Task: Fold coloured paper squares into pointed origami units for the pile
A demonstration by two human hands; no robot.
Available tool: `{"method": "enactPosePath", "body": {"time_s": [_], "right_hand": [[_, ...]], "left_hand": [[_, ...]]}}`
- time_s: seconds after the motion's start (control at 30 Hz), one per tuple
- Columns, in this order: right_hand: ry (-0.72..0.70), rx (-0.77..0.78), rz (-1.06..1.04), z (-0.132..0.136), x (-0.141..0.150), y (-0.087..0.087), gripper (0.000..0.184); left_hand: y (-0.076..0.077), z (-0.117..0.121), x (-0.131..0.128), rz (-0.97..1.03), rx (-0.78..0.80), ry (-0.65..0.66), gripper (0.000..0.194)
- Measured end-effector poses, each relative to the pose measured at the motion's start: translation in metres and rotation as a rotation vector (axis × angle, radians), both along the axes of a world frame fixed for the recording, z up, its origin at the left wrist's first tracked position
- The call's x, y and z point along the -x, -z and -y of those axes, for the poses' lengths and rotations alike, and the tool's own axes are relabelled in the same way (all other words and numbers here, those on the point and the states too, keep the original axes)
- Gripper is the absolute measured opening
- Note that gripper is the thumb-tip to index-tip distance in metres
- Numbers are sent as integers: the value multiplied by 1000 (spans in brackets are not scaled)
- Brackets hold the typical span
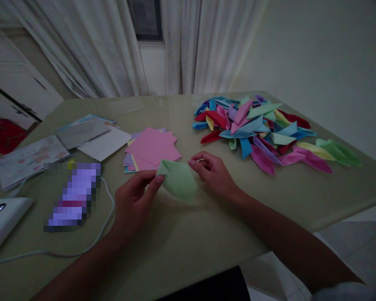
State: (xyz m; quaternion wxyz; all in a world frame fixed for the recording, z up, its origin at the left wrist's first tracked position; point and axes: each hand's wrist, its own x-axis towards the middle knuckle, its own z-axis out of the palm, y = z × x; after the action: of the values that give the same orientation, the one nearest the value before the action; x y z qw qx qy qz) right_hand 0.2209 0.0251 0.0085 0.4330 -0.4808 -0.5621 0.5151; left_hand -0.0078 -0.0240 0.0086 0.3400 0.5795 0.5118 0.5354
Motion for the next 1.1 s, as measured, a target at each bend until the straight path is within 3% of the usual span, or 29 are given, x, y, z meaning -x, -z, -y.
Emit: {"method": "enactPosePath", "body": {"time_s": [0.17, 0.4, 0.83, 1.1], "right_hand": [[-129, -117, -99, 5, 0, -8, 30], [-223, -118, -101, 8, 0, -2, 22], [-305, -5, -244, 9, 1, -6, 23], [-355, 67, -335, 9, 1, -6, 29]], "left_hand": [[2, 1, -2, 73, 141, 37, 26], [-2, -1, -5, 57, 175, 104, 23], [-4, -2, -6, 164, 319, 82, 28], [1, -5, -4, 246, 366, 146, 30]]}}
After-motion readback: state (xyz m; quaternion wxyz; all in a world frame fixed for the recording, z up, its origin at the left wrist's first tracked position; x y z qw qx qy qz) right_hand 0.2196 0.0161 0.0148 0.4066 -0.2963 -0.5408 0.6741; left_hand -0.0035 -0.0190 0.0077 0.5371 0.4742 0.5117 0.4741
